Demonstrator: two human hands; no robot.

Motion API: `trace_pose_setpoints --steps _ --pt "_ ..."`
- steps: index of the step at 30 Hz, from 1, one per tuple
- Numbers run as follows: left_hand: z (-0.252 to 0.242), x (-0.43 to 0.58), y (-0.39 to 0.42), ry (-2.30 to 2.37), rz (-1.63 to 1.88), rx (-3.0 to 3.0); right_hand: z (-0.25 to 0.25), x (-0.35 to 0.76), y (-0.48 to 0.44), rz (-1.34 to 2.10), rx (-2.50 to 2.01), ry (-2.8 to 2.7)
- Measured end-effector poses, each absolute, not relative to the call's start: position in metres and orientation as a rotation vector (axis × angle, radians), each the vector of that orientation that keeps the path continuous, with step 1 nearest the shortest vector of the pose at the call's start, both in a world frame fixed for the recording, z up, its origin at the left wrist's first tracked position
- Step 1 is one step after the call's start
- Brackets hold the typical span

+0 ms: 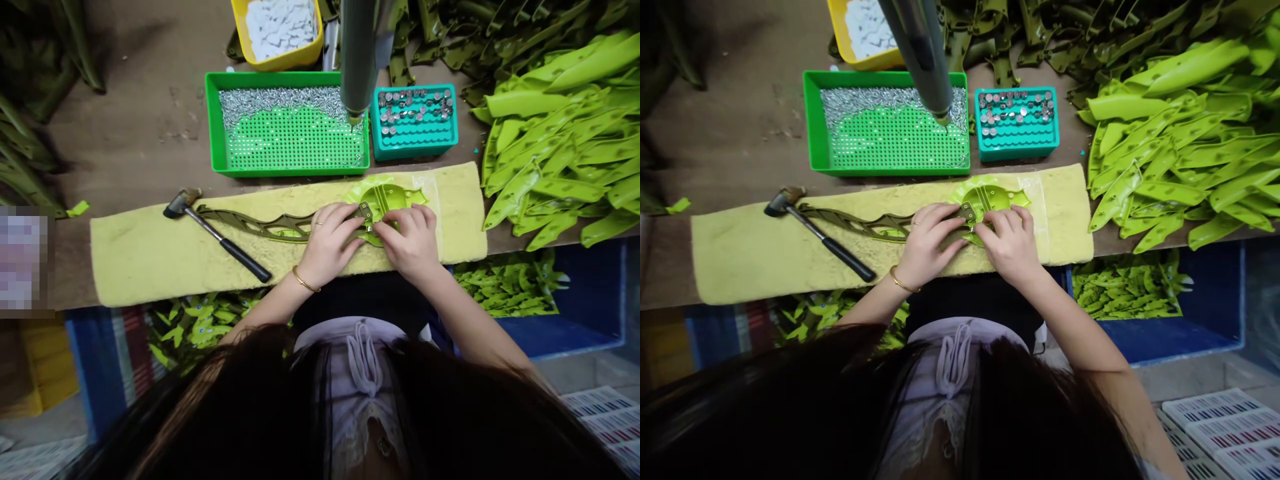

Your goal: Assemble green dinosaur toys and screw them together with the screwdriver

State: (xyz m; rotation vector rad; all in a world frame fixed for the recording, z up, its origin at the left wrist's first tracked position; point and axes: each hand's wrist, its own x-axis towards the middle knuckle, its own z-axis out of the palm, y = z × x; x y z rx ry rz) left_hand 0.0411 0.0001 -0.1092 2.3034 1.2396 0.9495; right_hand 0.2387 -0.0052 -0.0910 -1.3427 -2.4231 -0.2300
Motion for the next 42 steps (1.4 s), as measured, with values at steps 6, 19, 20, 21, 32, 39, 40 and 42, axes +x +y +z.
trace_pose_setpoints --steps 6,19,20,21,32,39,40,42 --pt "-0.104 0.041 -0.003 1.270 0.812 2.351 -0.088 0.234 -0.004 -0.082 -1.393 -2.451" --pt "-0.104 0.054 -0.017 1.339 0.626 2.541 -0.068 0.251 -0.015 0.849 -1.423 -1.844" --pt "-0.104 0.057 -0.019 1.348 0.631 2.553 -0.067 0.252 -0.012 0.977 -1.443 -1.767" --pt "-0.104 0.059 -0.020 1.356 0.631 2.554 -0.066 0.252 -0.009 1.101 -1.455 -1.693" --pt "-0.105 0.064 -0.013 1.420 0.677 2.359 -0.077 0.254 -0.009 1.097 -1.486 -1.475" --pt "-0.106 0.073 -0.008 1.549 0.837 2.198 -0.105 0.253 -0.029 0.296 -1.363 -2.099" --pt "-0.106 0.073 -0.008 1.549 0.839 2.208 -0.107 0.254 -0.030 0.283 -1.370 -2.113" --pt "-0.106 0.072 -0.008 1.560 0.837 2.248 -0.109 0.255 -0.029 0.284 -1.367 -2.100"
